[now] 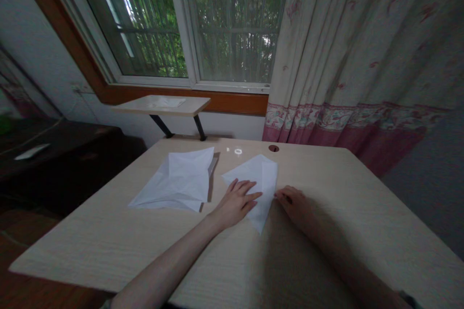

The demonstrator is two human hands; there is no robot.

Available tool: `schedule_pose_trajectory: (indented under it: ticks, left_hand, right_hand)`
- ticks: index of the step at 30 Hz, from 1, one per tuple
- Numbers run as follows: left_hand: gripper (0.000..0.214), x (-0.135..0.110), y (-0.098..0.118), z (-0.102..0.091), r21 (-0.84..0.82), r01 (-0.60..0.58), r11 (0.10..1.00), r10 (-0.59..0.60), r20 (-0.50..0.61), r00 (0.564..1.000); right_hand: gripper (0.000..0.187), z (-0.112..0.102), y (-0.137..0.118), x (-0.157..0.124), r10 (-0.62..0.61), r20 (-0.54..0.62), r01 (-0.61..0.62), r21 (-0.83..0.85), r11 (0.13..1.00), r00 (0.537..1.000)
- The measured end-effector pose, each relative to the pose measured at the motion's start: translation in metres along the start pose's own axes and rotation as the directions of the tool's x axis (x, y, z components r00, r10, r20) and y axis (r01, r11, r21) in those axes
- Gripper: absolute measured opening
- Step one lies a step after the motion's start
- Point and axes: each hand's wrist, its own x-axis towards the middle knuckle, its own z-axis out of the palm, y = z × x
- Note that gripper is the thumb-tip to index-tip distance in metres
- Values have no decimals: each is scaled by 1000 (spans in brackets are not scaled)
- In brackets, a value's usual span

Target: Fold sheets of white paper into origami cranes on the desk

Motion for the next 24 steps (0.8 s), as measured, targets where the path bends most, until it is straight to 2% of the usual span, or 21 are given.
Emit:
schedule_pose_trajectory:
  ticks: [7,13,19,24]
  left_hand:
    - [34,0,0,1,13,1,1000,-1,6,1000]
    - [32,0,0,2,0,-34,999,34,-38,999]
    - [26,0,10,-9,-94,-143,985,136,-77,988]
    - [33,-2,20,-11,-196,-189,962,190,-16,982]
  right_hand:
    - [27,3,4,0,-11,-12,11,-2,1000,1000]
    - [25,3,4,0,28,-13,-28,-7,1000,1000]
    - [23,0,1,0,70,-30,-70,-23,997,997]
    - [23,4,3,-1,30,-76,-36,-67,997,997]
